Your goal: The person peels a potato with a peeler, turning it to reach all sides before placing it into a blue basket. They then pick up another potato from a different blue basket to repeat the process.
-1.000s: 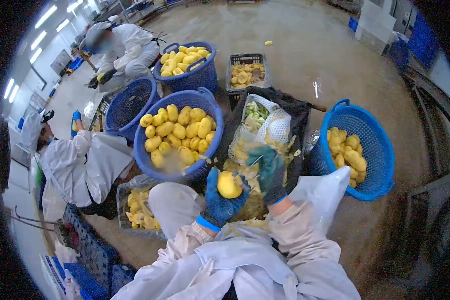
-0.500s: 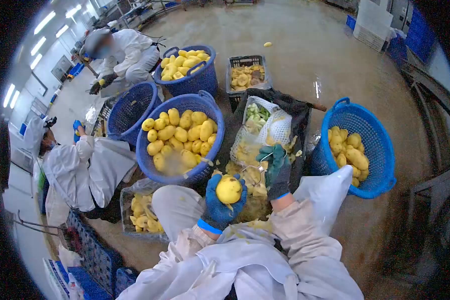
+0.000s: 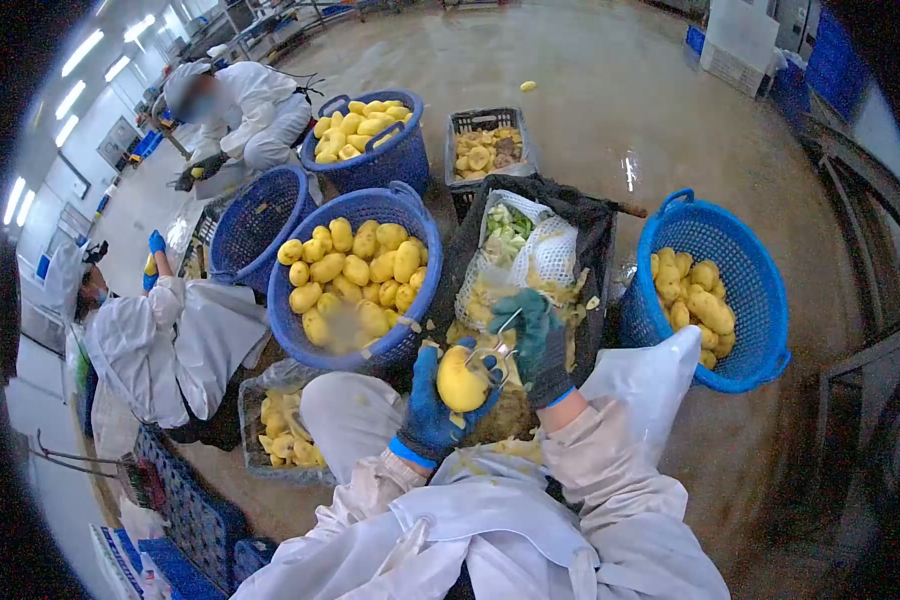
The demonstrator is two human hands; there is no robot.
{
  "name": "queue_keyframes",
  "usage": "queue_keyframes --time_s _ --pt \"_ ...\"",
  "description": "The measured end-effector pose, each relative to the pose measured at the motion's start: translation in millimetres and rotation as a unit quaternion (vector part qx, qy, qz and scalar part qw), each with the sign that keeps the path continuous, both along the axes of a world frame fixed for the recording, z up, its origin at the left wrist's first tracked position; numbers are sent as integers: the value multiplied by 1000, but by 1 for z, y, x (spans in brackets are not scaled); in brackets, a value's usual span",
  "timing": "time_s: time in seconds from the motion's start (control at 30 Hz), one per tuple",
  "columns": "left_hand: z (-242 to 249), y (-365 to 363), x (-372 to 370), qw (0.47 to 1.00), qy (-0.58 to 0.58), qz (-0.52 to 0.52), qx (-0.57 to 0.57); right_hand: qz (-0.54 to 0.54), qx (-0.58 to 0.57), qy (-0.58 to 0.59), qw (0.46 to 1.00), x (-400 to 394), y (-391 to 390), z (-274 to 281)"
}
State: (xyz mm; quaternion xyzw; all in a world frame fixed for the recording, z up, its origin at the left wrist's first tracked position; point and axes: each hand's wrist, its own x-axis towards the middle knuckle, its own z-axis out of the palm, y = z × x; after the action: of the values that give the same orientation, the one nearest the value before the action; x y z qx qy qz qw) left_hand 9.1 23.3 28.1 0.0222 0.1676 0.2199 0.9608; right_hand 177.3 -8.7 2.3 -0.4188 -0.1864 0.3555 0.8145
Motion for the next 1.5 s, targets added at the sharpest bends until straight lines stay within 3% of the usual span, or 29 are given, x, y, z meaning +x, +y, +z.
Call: queue_keyframes --time_s 0.03,0.07,0.13,0.2,0.23,0.27,0.3,0.33,0.37,0.4,0.43,0.47,0.5,0.53,0.57,0.67,0.7,0.73,0.8,0.87,0.97,1.07,1.13,1.2,1.23,1.33,1.37,1.4,1.5 --pt "-19 -1 -1 961 92 47 257 11 -2 -236 972 -10 -4 8" --pt "-53 -4 -5 847 176 91 494 64 -31 -230 971 -15 -3 14" --pt "-69 -8 -9 680 217 116 691 169 -86 -215 958 -18 -1 19" --pt "-55 -8 -12 703 155 96 687 71 -33 -135 988 9 11 -25" --pt "-47 -2 -13 848 111 15 518 39 -23 -59 997 26 11 -31" --pt "-38 5 -13 949 90 -26 300 4 -12 18 1000 36 15 -30" --pt "-34 2 -13 924 110 -10 367 73 130 120 981 37 24 -34" --pt "-33 -4 -14 894 130 4 428 90 45 81 992 26 16 -42" --pt "-36 -6 -13 779 209 60 587 105 -40 41 993 -8 7 -7" --pt "-39 -4 -11 625 275 115 721 119 -122 -2 985 -24 2 14" --pt "-37 -3 -11 637 283 112 709 105 -74 -130 983 -17 7 -11" --pt "-36 -3 -10 648 291 108 696 73 -30 -91 993 -1 10 -31" --pt "-26 -3 -10 814 237 49 527 44 17 -53 997 20 15 -49" --pt "-14 -2 -11 929 168 -14 328 14 65 -14 998 35 18 -56" --pt "-2 -6 -12 862 206 11 463 83 144 77 983 39 14 -53" --pt "-2 -5 -10 757 260 18 600 81 -39 -95 991 -21 8 -9" --pt "1 -3 -8 712 276 27 645 108 -55 31 992 -17 12 -10" --pt "6 -5 -10 660 292 42 691 65 -39 24 997 0 12 -31" --pt "7 1 -11 722 264 34 639 -14 0 7 1000 40 17 -54" --pt "-11 1 -17 905 160 -31 392 -16 -6 70 997 32 9 -44" --pt "-24 2 -13 907 178 -35 380 -3 -14 20 1000 12 11 -14" --pt "-18 -2 -15 851 203 -48 482 40 -12 46 998 6 10 -10" --pt "-7 -1 -15 784 205 -58 582 87 14 -16 996 -2 8 -2" --pt "-4 -2 -18 733 214 -70 642 90 -44 -120 988 10 16 -28" --pt "-4 -2 -21 718 222 -73 656 5 -48 -94 994 43 27 -73" --pt "-19 4 -20 681 251 -48 686 19 -57 -151 987 38 7 -26" --pt "-26 0 -20 674 260 -38 690 9 -2 -224 975 18 10 -31" --pt "-26 -2 -16 670 259 -35 695 103 0 -155 983 1 4 -15" --pt "-25 -5 -15 639 260 -24 724 102 -32 -67 992 17 6 -49"
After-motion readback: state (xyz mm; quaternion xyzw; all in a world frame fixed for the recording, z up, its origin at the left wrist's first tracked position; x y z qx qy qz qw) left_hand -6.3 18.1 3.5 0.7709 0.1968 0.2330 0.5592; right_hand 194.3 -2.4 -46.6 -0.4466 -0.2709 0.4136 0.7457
